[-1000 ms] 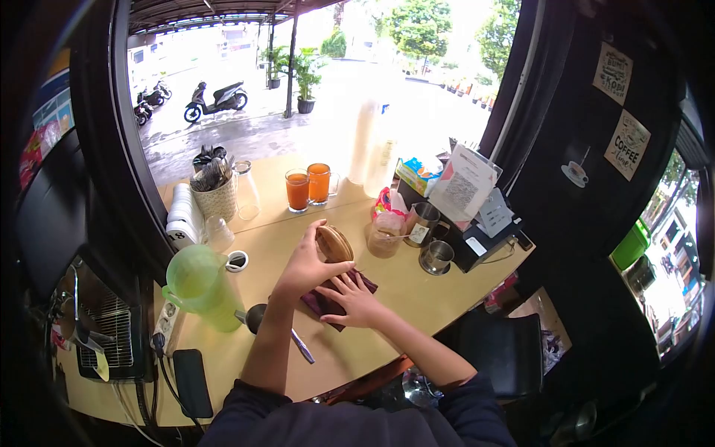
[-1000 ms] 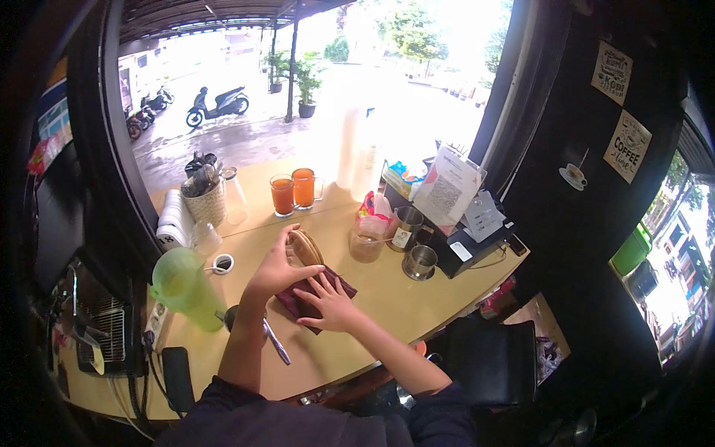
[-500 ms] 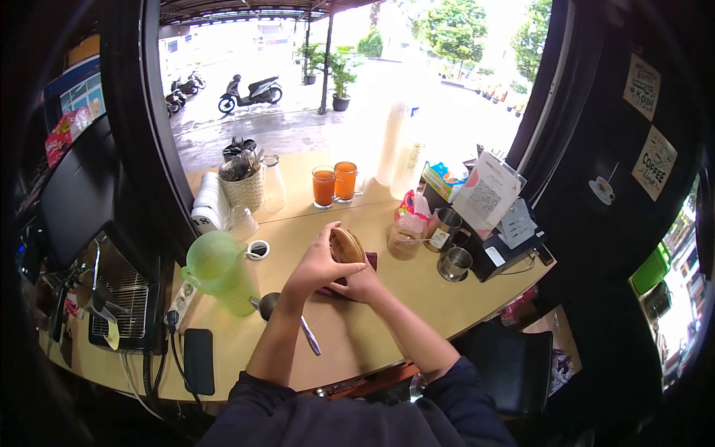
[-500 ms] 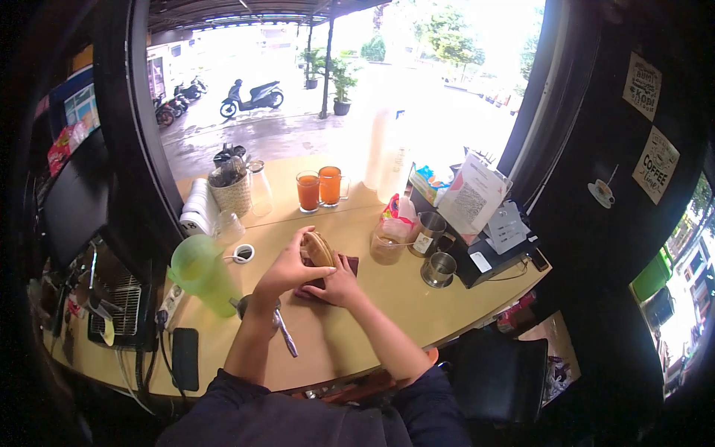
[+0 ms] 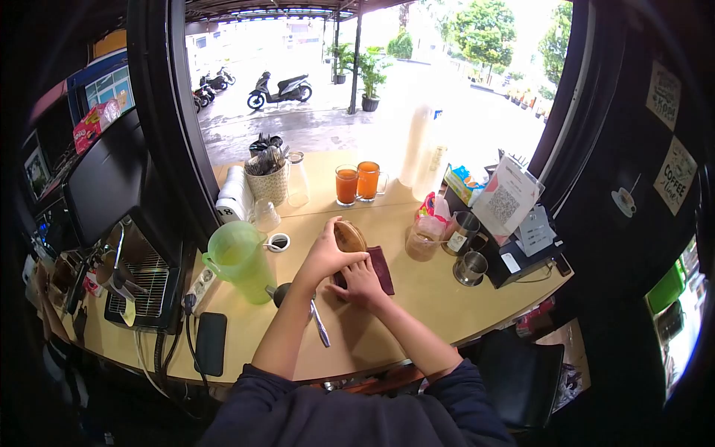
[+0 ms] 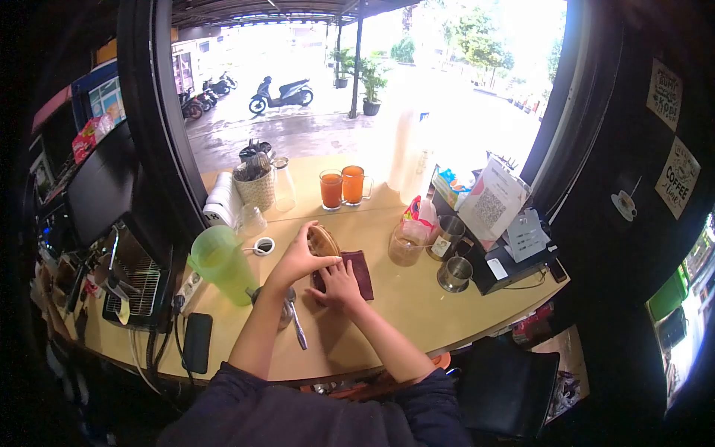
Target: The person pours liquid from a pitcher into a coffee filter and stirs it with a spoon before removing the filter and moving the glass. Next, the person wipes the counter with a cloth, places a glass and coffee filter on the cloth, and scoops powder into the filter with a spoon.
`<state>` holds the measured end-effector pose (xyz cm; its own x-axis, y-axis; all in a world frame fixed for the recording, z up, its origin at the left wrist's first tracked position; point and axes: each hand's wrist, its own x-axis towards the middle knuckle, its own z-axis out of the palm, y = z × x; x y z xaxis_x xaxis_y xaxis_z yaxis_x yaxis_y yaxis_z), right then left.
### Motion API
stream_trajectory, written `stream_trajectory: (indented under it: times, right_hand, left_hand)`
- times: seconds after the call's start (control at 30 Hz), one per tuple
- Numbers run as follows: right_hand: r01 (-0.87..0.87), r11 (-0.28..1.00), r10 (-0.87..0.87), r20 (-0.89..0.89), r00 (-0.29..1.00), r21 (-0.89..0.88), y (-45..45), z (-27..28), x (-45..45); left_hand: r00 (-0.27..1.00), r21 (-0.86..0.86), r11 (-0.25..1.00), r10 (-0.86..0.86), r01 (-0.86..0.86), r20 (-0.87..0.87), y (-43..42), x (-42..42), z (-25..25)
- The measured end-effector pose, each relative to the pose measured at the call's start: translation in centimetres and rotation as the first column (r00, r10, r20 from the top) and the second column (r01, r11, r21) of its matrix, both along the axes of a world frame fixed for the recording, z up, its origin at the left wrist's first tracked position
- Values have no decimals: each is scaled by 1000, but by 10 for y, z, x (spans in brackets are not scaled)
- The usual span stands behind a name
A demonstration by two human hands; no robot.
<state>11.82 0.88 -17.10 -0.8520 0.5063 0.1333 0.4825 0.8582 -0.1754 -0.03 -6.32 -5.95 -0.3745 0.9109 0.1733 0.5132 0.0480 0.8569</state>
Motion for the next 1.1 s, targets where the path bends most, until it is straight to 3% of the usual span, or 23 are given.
stream_trajectory:
  times: [0.07, 0.1, 0.17, 0.2, 0.23, 0.3, 0.33, 0.37, 0.4, 0.43, 0.47, 0.5, 0.57, 0.63, 0.73, 0.77, 0.83, 0.87, 1.03, 1.1]
  right_hand:
    - [-217, 971, 216, 12, 976, 98, -1, 2, 13]
    - [-214, 972, 214, 13, 977, 99, -2, 4, 23]
    - [-441, 896, 439, 39, 898, 61, 1, 9, 43]
    - [-453, 890, 452, -35, 891, -50, 2, 12, 51]
    - [-457, 888, 456, -35, 889, -47, 8, 7, 48]
    - [-351, 829, 334, -120, 935, -435, 18, 5, 43]
    - [-342, 818, 260, -234, 937, -462, 16, 8, 43]
    - [-341, 819, 258, -233, 937, -463, 8, 8, 40]
    - [-155, 934, 65, -273, 960, -321, -3, 7, 35]
    - [62, 982, -121, -339, 933, -181, -13, 1, 28]
    - [180, 978, -203, -291, 935, -103, -17, -12, 17]
    - [184, 977, -207, -292, 934, -104, -23, -18, 13]
    - [234, 970, -214, -213, 953, 70, -28, -26, 11]
    - [200, 977, -183, -183, 966, 79, -26, -23, 20]
    - [-84, 990, 101, -147, 984, 117, -25, -16, 46]
    - [-87, 989, 105, -145, 984, 119, -21, -12, 56]
    - [-422, 897, 435, -99, 895, 129, -14, -4, 76]
    - [-485, 864, 496, -65, 866, 134, -10, 2, 84]
    - [-558, 827, 562, -117, 819, 71, -4, 17, 94]
    - [-373, 928, 373, -36, 927, 0, -8, 16, 96]
  left_hand:
    - [1000, 4, 1000, -2, 2, 11, 0, 3, 1]
    - [1000, 7, 1000, -2, 2, 23, 0, 6, 2]
    - [1000, 14, 1000, -12, 12, 29, 0, 7, -1]
    - [999, 20, 1000, -19, 19, 35, 0, 7, -2]
    - [999, 23, 1000, -15, 14, 32, -1, 7, -4]
    - [997, 70, 997, -46, 42, 59, -2, 7, -7]
    - [997, 72, 997, -47, 42, 59, 0, 7, -8]
    - [998, 48, 998, -32, 29, 62, 1, 7, -9]
    - [998, 22, 1000, -19, 18, 64, 1, 8, -10]
    - [998, 19, 1000, -23, 22, 63, 1, 10, -9]
    - [998, 0, 1000, -15, 15, 61, 1, 11, -6]
    - [998, -17, 1000, -7, 8, 59, 3, 13, -5]
    - [996, 17, 1000, -25, 24, 80, 5, 12, -10]
    - [994, 49, 998, -42, 37, 101, 4, 15, -7]
    - [995, 0, 1000, -14, 14, 102, 5, 19, -6]
    - [997, 5, 1000, -13, 13, 81, 6, 18, -10]
    - [998, 8, 1000, -2, 1, 59, 3, 17, -13]
    - [998, -6, 1000, -14, 14, 57, 1, 19, -12]
    - [997, -125, 990, -68, 65, -26, -5, 24, -23]
    - [996, -123, 989, -83, 78, -38, -7, 24, -30]
